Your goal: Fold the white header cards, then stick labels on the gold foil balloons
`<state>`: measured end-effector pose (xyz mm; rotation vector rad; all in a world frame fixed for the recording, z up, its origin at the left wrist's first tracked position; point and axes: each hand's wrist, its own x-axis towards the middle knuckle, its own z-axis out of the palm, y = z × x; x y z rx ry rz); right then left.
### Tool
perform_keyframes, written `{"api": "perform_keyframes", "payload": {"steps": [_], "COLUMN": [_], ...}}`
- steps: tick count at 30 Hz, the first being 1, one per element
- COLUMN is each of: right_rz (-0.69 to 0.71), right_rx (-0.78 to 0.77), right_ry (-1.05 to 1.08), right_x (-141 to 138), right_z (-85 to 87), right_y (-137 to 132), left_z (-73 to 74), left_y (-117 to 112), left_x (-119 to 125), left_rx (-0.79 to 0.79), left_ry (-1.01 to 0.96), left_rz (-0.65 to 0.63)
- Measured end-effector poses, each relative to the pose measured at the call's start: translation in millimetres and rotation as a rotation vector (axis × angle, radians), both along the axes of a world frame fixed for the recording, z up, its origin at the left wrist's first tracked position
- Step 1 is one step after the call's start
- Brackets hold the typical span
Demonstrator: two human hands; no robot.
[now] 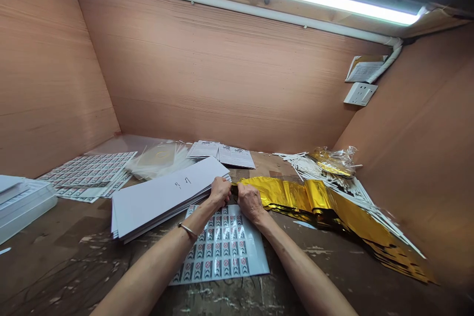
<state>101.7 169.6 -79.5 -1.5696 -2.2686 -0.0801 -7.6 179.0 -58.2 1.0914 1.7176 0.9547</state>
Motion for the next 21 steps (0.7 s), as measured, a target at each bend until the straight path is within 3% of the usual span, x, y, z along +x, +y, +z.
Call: {"api": "perform_keyframes", "payload": {"steps": [4, 11, 21], "right_rz": [-0.083, -0.055, -0.131], "right_rx": [-0.025, -0.132, -0.136], "right_ry": [0.22, 0.58, 0.698], "right_x": [7.4, 27.1, 25.2], "right_z": [0.2, 0.0, -5.8], "right_y": [13.9, 27.3, 31.0], "left_z": [0.3, 1.0, 5.5], "left_y": [-1.4, -1.7, 1.4], "left_x": [-1.6, -0.4, 15.0], "left_rx": [-0.003, -0.007, 0.012], "left_ry": [-0.027, -0.061, -0.1], "left_rz": [-0.013, -0.058, -0.018]}}
